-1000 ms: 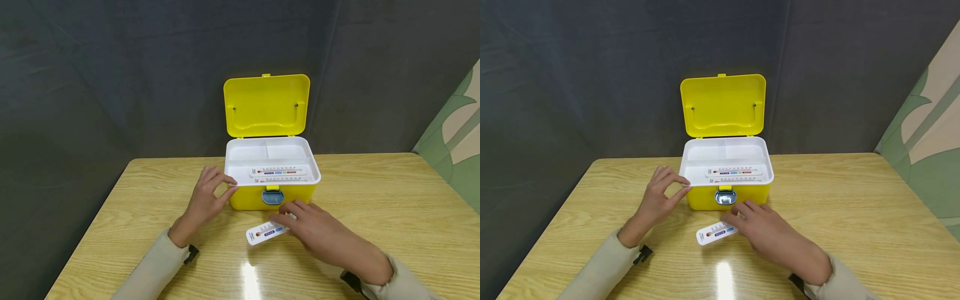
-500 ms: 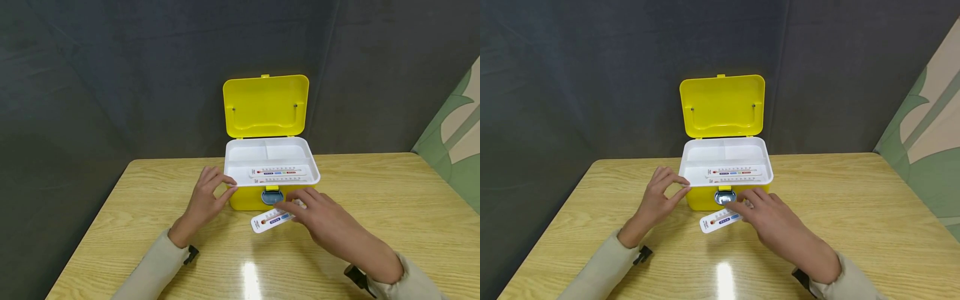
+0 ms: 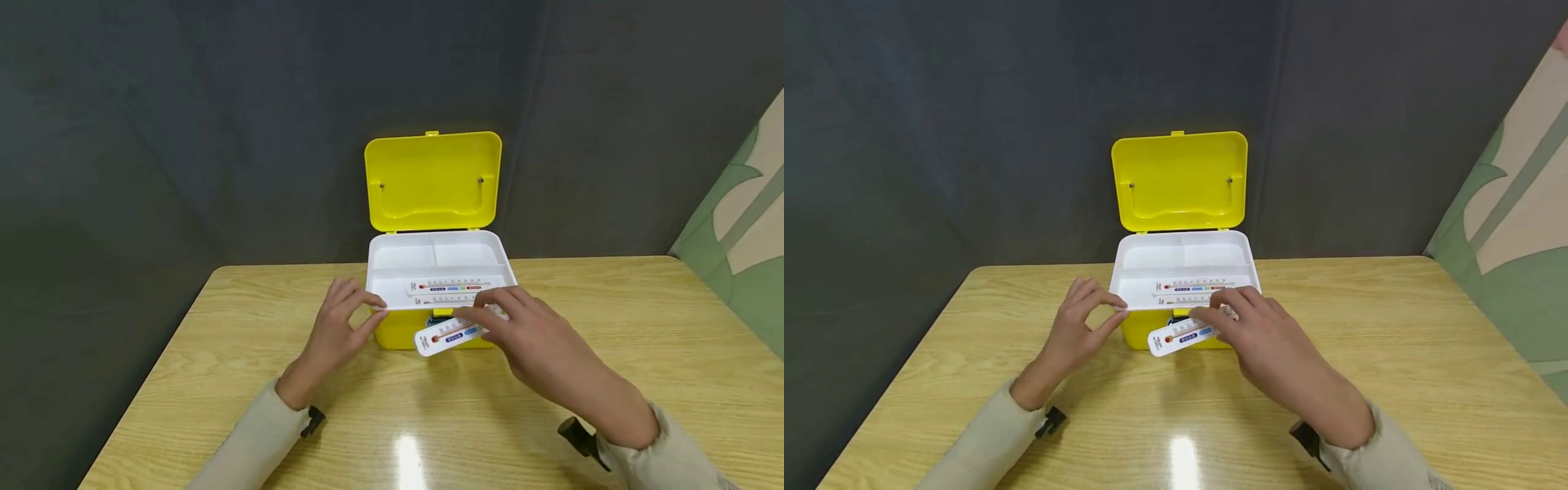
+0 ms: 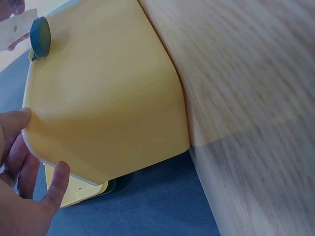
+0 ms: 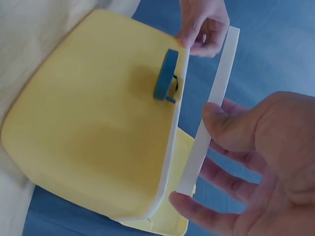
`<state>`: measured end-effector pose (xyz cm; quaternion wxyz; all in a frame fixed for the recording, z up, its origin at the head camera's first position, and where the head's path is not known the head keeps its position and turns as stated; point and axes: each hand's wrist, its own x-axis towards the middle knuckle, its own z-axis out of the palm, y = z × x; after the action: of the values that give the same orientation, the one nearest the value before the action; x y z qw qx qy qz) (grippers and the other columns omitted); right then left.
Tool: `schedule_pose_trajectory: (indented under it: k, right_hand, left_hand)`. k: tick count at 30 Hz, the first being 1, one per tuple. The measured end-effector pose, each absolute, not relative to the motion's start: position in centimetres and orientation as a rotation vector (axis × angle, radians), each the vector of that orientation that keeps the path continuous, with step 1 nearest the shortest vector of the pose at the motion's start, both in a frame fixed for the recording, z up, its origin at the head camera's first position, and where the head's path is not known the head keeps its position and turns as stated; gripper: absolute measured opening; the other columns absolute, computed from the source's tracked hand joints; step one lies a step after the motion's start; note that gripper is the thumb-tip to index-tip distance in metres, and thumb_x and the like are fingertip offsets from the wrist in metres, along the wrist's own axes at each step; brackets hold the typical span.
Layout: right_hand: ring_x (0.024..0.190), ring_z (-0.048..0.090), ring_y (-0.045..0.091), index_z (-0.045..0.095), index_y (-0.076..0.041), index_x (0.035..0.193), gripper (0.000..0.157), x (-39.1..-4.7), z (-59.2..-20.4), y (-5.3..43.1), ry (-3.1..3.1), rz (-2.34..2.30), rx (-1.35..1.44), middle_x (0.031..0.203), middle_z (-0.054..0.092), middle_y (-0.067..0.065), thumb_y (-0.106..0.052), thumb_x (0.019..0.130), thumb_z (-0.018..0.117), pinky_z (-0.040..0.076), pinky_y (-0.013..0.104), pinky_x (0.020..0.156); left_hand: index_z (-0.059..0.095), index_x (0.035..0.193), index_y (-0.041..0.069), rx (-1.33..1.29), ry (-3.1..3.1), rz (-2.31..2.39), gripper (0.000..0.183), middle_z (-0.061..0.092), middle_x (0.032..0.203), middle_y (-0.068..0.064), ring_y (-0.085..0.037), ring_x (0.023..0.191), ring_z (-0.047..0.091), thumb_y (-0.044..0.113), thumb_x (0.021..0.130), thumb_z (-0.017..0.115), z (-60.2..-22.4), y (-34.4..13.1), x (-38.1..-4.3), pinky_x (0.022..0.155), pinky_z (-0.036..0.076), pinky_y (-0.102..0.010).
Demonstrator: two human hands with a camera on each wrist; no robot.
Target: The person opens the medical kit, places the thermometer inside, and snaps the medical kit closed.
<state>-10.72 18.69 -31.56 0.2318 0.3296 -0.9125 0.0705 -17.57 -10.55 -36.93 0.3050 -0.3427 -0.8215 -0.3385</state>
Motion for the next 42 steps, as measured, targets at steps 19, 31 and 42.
schedule_pose_trajectory:
  k: [19, 31, 42]
  right_hand:
    - [0.099, 0.058, 0.033, 0.066, -0.014, 0.128, 0.048, -13.6, -29.2, 17.4, -2.603, 0.159, 0.784, 0.117, 0.064, 0.011, 0.0, 0.083, 0.077, 0.054, 0.047, 0.081]
    - [0.103, 0.055, 0.033, 0.066, -0.014, 0.129, 0.053, -14.1, -29.6, 17.8, -2.69, 0.045, 0.72, 0.12, 0.063, 0.011, 0.004, 0.08, 0.077, 0.051, 0.048, 0.078]
    - [0.114, 0.053, 0.034, 0.063, -0.012, 0.133, 0.063, -13.8, -29.2, 17.7, -2.726, -0.006, 0.734, 0.126, 0.061, 0.012, 0.012, 0.076, 0.075, 0.049, 0.052, 0.086]
  left_hand:
    - [0.072, 0.09, 0.01, -0.932, -2.119, -0.944, 0.013, 0.058, 0.082, -0.003, -0.016, 0.081, 0.04, 0.008, 0.081, 0.082, -36.7, -10.9, -17.6, 0.077, 0.031, -0.031]
    - [0.072, 0.09, 0.01, -0.946, -2.131, -0.952, 0.011, 0.059, 0.082, -0.004, -0.016, 0.081, 0.042, 0.01, 0.083, 0.08, -36.6, -10.7, -17.4, 0.078, 0.033, -0.032]
    - [0.072, 0.09, 0.01, -0.939, -2.127, -0.952, 0.013, 0.059, 0.082, -0.005, -0.016, 0.081, 0.042, 0.009, 0.081, 0.081, -36.4, -10.8, -17.2, 0.077, 0.032, -0.031]
